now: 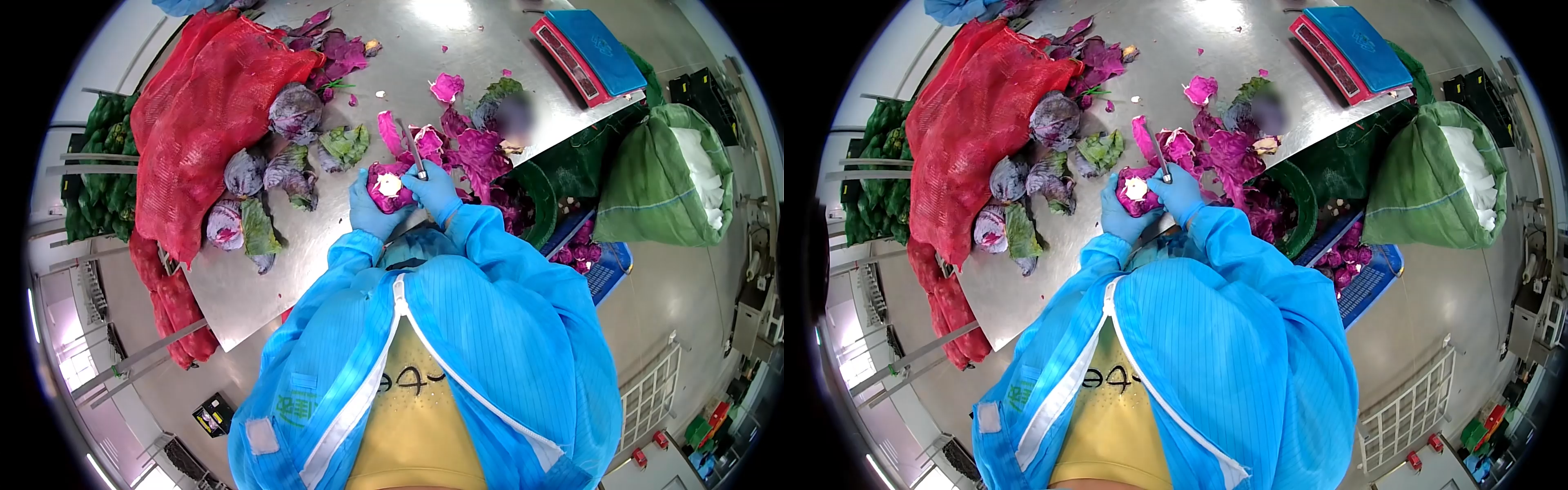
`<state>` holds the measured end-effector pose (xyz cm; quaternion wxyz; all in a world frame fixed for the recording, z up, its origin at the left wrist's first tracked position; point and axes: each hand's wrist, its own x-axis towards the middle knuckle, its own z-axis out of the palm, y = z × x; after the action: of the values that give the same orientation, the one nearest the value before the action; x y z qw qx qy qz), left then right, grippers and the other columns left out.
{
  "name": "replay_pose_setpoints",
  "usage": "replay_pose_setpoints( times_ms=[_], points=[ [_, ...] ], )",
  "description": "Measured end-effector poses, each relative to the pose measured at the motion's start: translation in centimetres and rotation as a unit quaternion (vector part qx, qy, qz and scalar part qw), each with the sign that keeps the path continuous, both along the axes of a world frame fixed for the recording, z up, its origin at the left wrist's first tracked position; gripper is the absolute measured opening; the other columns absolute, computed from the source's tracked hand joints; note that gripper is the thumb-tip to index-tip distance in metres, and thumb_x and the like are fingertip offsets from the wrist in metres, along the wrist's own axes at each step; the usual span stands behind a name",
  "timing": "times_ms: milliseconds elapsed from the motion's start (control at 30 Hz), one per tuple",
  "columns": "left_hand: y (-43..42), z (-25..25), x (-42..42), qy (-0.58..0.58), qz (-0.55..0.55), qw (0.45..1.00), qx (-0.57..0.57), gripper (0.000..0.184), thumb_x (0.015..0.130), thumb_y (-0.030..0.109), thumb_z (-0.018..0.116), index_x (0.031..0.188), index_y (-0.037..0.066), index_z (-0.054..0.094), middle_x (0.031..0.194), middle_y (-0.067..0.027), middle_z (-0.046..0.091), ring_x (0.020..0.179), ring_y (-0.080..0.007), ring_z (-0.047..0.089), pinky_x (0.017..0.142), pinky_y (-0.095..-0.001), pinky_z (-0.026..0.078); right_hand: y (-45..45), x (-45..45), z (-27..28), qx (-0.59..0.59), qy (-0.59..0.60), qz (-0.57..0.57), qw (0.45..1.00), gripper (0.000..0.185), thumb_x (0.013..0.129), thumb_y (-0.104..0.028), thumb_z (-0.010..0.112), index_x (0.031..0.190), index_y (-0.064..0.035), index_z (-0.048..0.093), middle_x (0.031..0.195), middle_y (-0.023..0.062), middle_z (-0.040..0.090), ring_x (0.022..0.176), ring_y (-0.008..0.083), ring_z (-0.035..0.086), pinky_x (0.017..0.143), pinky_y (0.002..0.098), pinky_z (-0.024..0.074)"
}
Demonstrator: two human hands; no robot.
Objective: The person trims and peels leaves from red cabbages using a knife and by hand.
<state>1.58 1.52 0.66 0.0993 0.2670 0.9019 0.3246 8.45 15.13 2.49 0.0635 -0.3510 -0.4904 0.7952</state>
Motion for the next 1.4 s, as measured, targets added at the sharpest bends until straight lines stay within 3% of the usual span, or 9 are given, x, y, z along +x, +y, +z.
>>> replay_pose_setpoints(
  times_ms=[133,200,433,533,600,900,1167,1300,1400],
  points=[
    [0.2,0.7,0.0,-0.008,-0.002,1.0,-0.017,0.12,0.047,0.049,0.085,0.137,0.0,0.023,0.124,-0.0207,0.04,0.114,-0.0344,0.044,0.1,-0.038,0.038,-0.4,0.1,1.5,0.085,0.126,0.011,0.988,0.013,0.079,-0.01,0.067,0.087,-0.0064,0.057,0.068,-0.0018,0.053,0.056,0.0061,0.049,0.045,0.0232,0.0403],
    [0.0,0.3,-0.1,-0.024,0.009,1.0,0.009,0.119,0.047,0.048,0.085,0.137,-0.001,0.024,0.125,-0.0211,0.041,0.115,-0.0347,0.045,0.099,-0.0382,0.039,0.3,-0.4,1.6,0.3,0.164,-0.093,0.935,0.025,0.079,-0.012,0.07,0.098,-0.0035,0.058,0.079,0.0019,0.059,0.065,0.0082,0.055,0.05,0.0237,0.0454],
    [-1.5,-2.6,-1.1,-0.129,-0.028,0.967,0.219,0.123,0.047,0.04,0.088,0.139,-0.001,0.018,0.131,-0.0197,0.035,0.117,-0.0306,0.044,0.101,-0.0365,0.038,1.1,0.6,-2.6,0.326,0.038,0.008,0.945,0.052,0.076,-0.02,0.074,0.121,-0.0028,0.052,0.107,0.0103,0.062,0.093,0.0186,0.06,0.081,0.0308,0.0476],
    [-2.5,-1.5,-0.2,-0.011,0.046,0.994,0.101,0.126,0.048,0.037,0.089,0.141,0.0,0.013,0.135,-0.0207,0.03,0.121,-0.0312,0.04,0.103,-0.0372,0.036,-0.3,0.5,-3.3,0.341,-0.008,0.058,0.938,0.062,0.074,-0.04,0.072,0.121,-0.0043,0.053,0.114,0.0172,0.06,0.105,0.0306,0.058,0.089,0.0377,0.0454],
    [-2.3,-2.0,1.2,-0.204,0.157,0.916,0.309,0.127,0.055,0.028,0.088,0.143,0.002,0.001,0.14,-0.0223,0.024,0.127,-0.0333,0.033,0.107,-0.0428,0.028,-1.1,0.6,-2.7,0.312,-0.065,0.114,0.941,0.064,0.074,-0.037,0.074,0.125,-0.0048,0.052,0.117,0.0133,0.06,0.106,0.0229,0.057,0.09,0.0329,0.0439],
    [-2.6,0.0,1.2,-0.394,0.343,0.782,0.34,0.096,0.061,0.026,0.085,0.134,0.003,0.027,0.128,-0.016,0.045,0.111,-0.0283,0.052,0.089,-0.0429,0.048,-1.9,1.4,-4.9,0.248,0.08,0.132,0.956,0.074,0.069,-0.03,0.079,0.131,-0.0068,0.046,0.127,0.0098,0.053,0.113,0.0206,0.052,0.094,0.0318,0.0406],
    [-4.8,-2.0,-0.8,-0.627,0.223,0.619,0.416,0.076,0.075,0.034,0.072,0.136,0.01,0.034,0.133,-0.0125,0.044,0.124,-0.0311,0.043,0.099,-0.0523,0.04,0.5,1.5,-6.1,0.198,0.113,0.156,0.961,0.059,0.072,-0.03,0.077,0.122,-0.0088,0.055,0.108,0.007,0.061,0.104,0.0198,0.056,0.091,0.0322,0.0433],
    [-4.4,0.3,-1.1,-0.714,0.166,0.521,0.437,0.079,0.074,0.037,0.071,0.138,0.011,0.032,0.136,-0.013,0.042,0.126,-0.0334,0.04,0.102,-0.0539,0.036,3.6,1.9,-3.4,0.167,0.024,0.151,0.974,0.019,0.08,-0.009,0.061,0.099,-0.0058,0.062,0.066,0.0016,0.056,0.053,0.0066,0.053,0.048,0.0263,0.0453],
    [-4.3,0.3,-1.4,-0.75,0.107,0.488,0.434,0.082,0.073,0.039,0.07,0.139,0.011,0.03,0.138,-0.0132,0.04,0.126,-0.0346,0.04,0.102,-0.054,0.036,5.1,1.9,-4.3,0.445,-0.049,0.029,0.894,0.024,0.075,-0.017,0.063,0.099,-0.01,0.063,0.079,0.0111,0.065,0.071,0.0249,0.065,0.063,0.0358,0.0508]
  ],
)
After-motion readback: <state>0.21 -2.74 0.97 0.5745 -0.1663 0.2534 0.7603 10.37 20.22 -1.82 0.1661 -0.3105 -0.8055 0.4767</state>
